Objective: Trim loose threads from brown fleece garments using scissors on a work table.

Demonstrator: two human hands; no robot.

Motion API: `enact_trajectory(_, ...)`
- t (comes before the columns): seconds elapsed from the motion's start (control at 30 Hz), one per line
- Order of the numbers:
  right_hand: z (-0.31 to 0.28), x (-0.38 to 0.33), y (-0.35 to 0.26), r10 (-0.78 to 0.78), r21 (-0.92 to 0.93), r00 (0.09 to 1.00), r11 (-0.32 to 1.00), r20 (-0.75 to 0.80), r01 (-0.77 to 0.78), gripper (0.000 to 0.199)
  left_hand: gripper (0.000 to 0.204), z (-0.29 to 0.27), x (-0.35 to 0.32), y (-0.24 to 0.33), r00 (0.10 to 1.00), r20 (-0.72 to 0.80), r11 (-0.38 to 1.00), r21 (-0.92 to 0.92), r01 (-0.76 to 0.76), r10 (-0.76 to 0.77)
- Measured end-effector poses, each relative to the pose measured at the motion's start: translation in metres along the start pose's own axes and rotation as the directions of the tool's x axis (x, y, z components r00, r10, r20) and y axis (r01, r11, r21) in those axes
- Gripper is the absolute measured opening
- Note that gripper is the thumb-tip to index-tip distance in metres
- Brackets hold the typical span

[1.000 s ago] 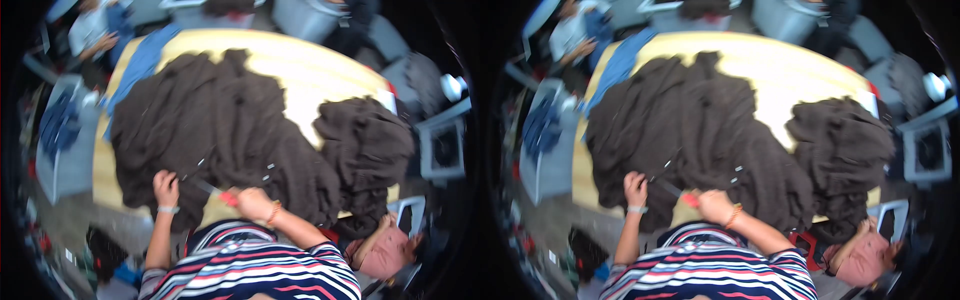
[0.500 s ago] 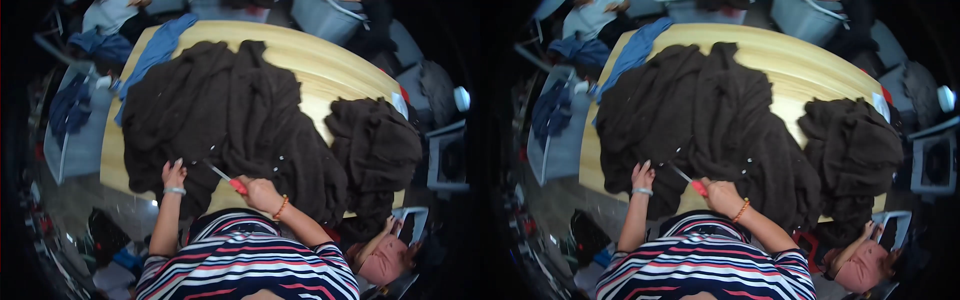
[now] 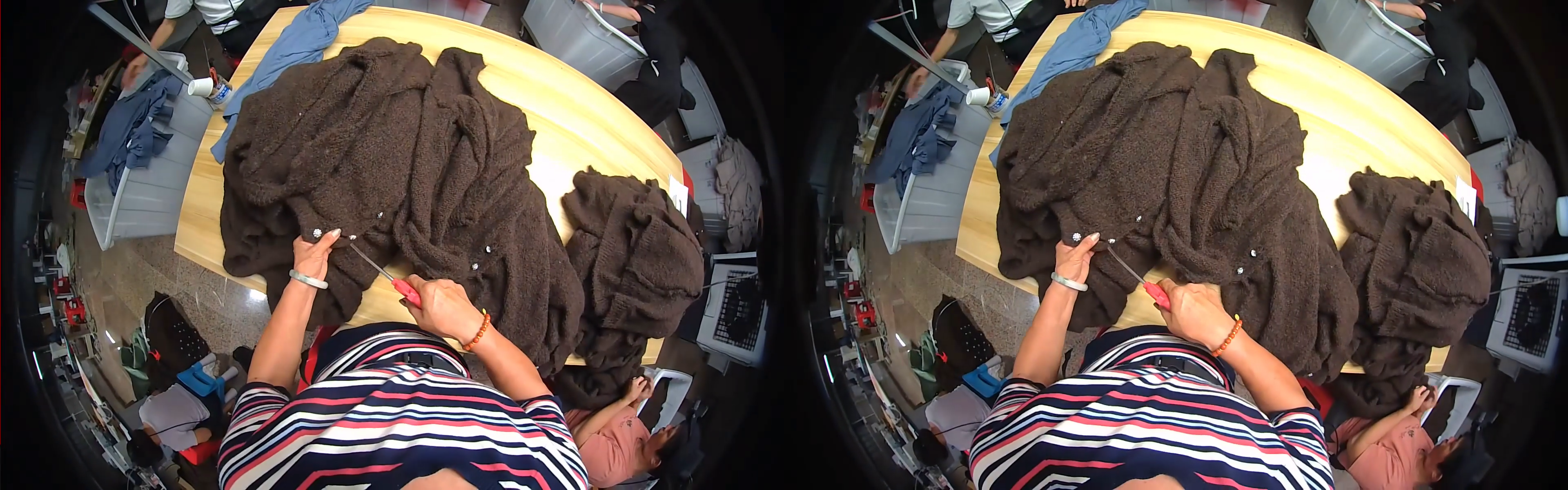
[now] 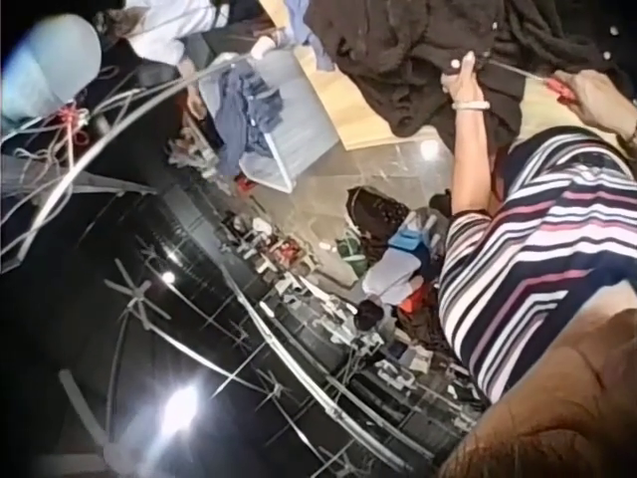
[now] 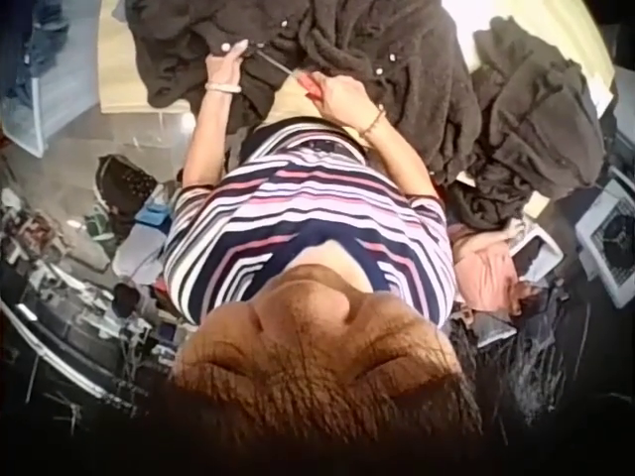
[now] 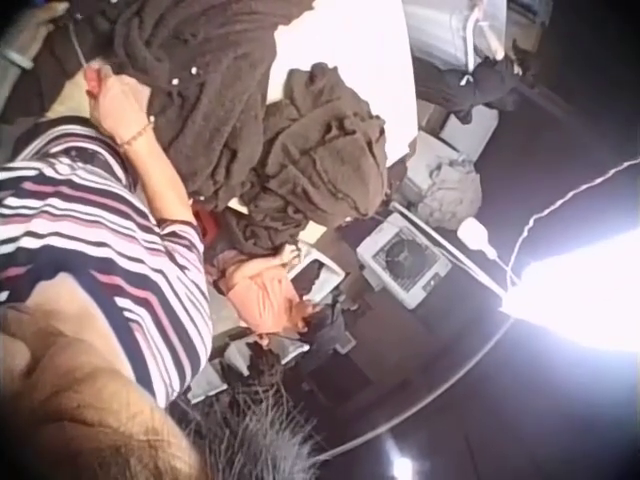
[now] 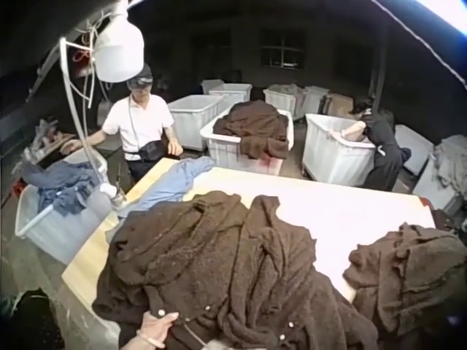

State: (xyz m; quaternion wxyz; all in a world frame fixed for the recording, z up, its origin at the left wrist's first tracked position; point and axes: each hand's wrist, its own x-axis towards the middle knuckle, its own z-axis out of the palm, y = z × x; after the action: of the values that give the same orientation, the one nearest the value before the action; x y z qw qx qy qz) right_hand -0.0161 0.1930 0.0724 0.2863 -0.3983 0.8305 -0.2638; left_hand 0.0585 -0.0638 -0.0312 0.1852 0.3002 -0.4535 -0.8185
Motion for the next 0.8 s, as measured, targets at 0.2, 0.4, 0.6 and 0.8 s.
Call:
enact_trajectory(0.2, 0.009, 0.004, 0.001, -0.091, 0.022, 0.996, 0.996, 0.008, 0.091, 0.021, 0.034, -0.016, -0.002, -0.004, 1.000, 0.010, 1.000, 0.001, 0.019, -0.019)
enact_trajectory(0.4, 0.005, 0.001, 0.014, -0.048, 0.058, 0.995, 0.997, -0.087, 0.053, 0.029, 0.016, 0.001, -0.013, 0.000, 0.989, -0.025, 0.989, -0.032, 0.147, -0.148)
enact_trajectory(0.6, -0.006, -0.010, 0.019, 0.085, 0.085, 0.996, 0.993, 0.009, -0.085, 0.034, 0.018, 0.010, -0.016, -0.001, 0.930, -0.027, 0.930, 0.013, 0.368, -0.367)
enact_trajectory(0.8, -0.003, -0.014, 0.026, 0.089, 0.089, 0.995, 0.992, -0.040, -0.085, 0.031, 0.012, 0.016, -0.018, -0.002, 0.974, 0.079, 0.961, -0.164, 0.221, -0.211)
